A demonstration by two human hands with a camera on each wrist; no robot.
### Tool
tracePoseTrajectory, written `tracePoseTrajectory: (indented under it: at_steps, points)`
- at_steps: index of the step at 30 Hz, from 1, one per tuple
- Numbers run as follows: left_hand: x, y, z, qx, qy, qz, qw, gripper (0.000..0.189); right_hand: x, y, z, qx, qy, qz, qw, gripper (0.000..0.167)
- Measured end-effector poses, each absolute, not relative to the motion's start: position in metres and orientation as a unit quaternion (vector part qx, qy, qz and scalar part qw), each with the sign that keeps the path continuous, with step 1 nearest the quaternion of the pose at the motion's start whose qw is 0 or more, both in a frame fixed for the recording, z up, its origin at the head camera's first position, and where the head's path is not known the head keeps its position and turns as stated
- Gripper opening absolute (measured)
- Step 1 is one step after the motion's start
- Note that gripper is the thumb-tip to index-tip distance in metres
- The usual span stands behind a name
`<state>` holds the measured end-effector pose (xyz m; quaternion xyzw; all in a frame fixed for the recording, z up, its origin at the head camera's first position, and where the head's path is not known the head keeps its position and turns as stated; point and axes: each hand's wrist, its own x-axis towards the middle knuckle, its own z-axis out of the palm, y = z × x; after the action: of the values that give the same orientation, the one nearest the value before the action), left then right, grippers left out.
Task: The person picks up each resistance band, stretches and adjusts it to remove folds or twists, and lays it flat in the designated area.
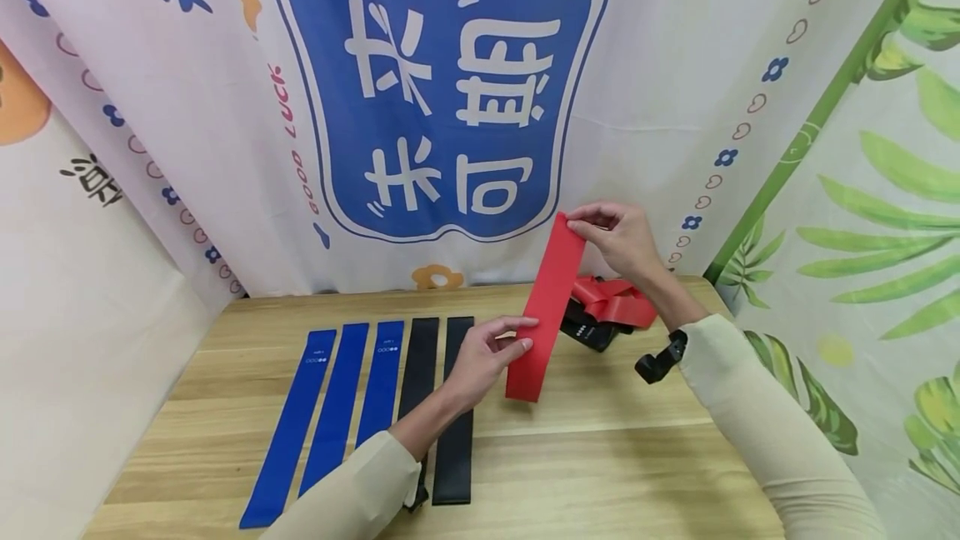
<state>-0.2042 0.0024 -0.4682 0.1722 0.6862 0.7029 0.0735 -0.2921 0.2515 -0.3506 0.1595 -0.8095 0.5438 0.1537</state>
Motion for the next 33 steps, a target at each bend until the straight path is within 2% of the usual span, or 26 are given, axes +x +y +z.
tracePoseTrajectory:
  at_steps: [8,25,33]
  points:
    - [-0.193,-0.014,-0.467,0.15,0.708,0.681,0.112,0.03,-0.294,0.244,-0.356,0.171,-0.813,0.545,0.109,0.026]
    - [-0.162,-0.033,-0.469,0.157,0.7,0.666,0.205,0.048,-0.295,0.226,-0.382,0.181,-0.79,0.586,0.005,0.033]
    - [-0.147,-0.041,-0.476,0.148,0.693,0.672,0.214,0.055,-0.3,0.214,-0.398,0.183,-0.799,0.572,0.013,0.029]
